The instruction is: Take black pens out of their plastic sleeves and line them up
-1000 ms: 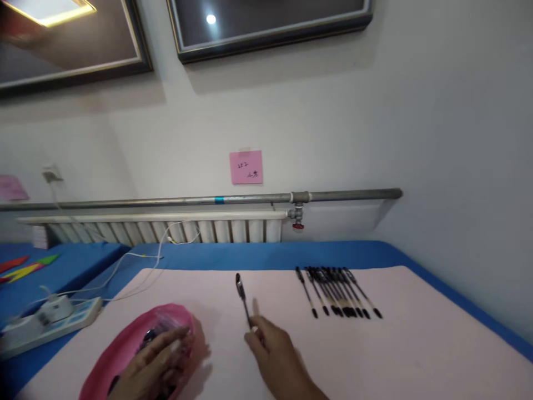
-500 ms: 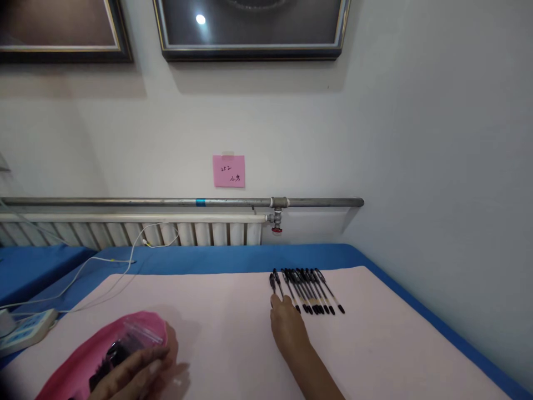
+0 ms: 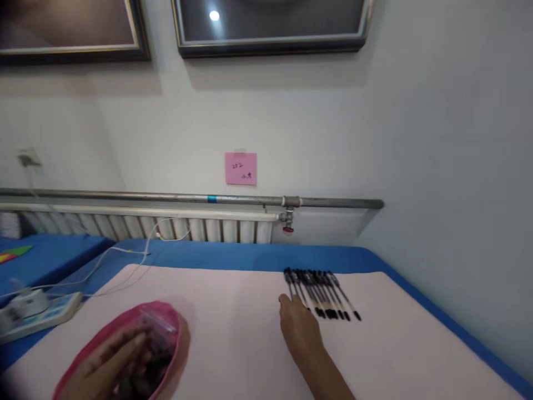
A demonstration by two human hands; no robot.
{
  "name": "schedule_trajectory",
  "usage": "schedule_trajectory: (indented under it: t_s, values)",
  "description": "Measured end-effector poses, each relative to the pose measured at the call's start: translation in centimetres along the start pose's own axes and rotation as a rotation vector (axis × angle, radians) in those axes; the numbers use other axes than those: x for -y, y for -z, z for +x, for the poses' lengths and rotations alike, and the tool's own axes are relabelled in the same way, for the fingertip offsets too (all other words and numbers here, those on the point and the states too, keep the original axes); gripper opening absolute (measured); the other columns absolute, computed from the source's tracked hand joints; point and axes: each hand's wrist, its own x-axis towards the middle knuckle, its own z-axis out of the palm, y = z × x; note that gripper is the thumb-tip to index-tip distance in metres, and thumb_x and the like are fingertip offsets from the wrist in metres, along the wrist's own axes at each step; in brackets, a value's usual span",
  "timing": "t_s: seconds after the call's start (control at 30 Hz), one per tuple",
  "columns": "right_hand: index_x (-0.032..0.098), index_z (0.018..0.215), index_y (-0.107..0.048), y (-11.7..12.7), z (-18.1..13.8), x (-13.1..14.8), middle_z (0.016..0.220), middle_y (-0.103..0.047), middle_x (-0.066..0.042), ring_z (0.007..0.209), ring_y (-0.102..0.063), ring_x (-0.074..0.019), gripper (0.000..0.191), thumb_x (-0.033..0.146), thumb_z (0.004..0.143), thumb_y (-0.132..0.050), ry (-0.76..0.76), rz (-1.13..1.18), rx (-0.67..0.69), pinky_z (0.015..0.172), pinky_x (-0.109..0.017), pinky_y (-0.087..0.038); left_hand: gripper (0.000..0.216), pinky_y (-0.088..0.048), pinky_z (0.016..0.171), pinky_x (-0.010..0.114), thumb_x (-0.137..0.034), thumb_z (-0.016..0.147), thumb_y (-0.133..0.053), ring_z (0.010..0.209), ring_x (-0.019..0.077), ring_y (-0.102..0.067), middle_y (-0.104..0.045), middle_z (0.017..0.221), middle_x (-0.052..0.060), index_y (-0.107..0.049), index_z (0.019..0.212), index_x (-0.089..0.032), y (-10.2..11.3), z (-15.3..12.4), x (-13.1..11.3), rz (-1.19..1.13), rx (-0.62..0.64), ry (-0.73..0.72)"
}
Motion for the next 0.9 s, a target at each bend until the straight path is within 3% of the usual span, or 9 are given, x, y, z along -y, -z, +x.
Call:
schedule_trajectory:
  t_s: [0.17,0.23,0.3,0.43,0.73,0.9]
  values:
    - [0.019,0.089,-0.060,-1.3,-1.5,3.3,0.088,-0.066,-0.008,0.079,-0.063,-0.0215,0.024,0.017,0.088,-0.035,0.211,0.230,0.111,0.068,-0.031,-0.044,0.029,-0.049,0.058,0.022,-0.029,0.067,-0.065,0.059,0.0108,-0.060,-0.066,0.072,0.000,-0.058,0.092,-0.018,4.5,2.0,-2.6,-0.061,-0.258,-0.159]
    - [0.019,0.086,-0.060,-2.7,-1.5,3.6,0.085,-0.067,-0.010,0.074,-0.064,-0.0248,0.023,0.020,0.085,-0.037,0.237,0.283,0.160,0.065,-0.035,-0.045,0.026,-0.050,0.059,0.024,-0.029,0.071,-0.058,0.061,0.0115,-0.061,-0.066,0.079,0.004,-0.056,0.093,-0.016,5.5,2.7,-2.7,0.045,-0.327,-0.212]
    - [0.020,0.093,-0.060,-4.0,-1.2,3.3,0.098,-0.068,-0.012,0.087,-0.064,-0.0288,0.022,0.024,0.080,-0.042,0.215,0.361,0.154,0.074,-0.038,-0.045,0.026,-0.050,0.061,0.026,-0.031,0.073,-0.054,0.066,0.0134,-0.062,-0.066,0.084,0.007,-0.056,0.093,-0.014,5.9,3.2,-2.4,0.169,-0.348,-0.231]
    - [0.023,0.091,-0.059,-5.3,-0.5,2.2,0.100,-0.069,-0.011,0.090,-0.064,-0.0309,0.023,0.032,0.080,-0.041,0.209,0.398,0.181,0.072,-0.040,-0.046,0.025,-0.049,0.062,0.028,-0.031,0.074,-0.050,0.071,0.0164,-0.062,-0.066,0.081,0.006,-0.059,0.090,-0.014,5.5,3.6,-1.6,0.409,-0.305,-0.246]
    - [0.024,0.085,-0.057,-4.5,-0.9,2.5,0.092,-0.070,-0.009,0.083,-0.065,-0.0292,0.024,0.035,0.081,-0.035,0.255,0.383,0.179,0.064,-0.037,-0.047,0.014,-0.039,0.070,0.029,-0.016,0.073,-0.050,0.078,0.0183,-0.059,-0.067,0.081,0.005,-0.064,0.075,-0.019,2.2,3.3,0.0,0.984,-0.190,-0.296]
    - [0.023,0.088,-0.055,-4.3,-0.7,2.7,0.089,-0.069,-0.008,0.080,-0.064,-0.0277,0.026,0.036,0.082,-0.035,0.243,0.377,0.203,0.070,-0.039,-0.046,0.017,-0.038,0.077,0.032,-0.025,0.077,-0.050,0.088,0.0224,-0.058,-0.067,0.091,0.009,-0.065,0.080,-0.017,0.8,3.3,0.3,1.165,-0.156,-0.301]
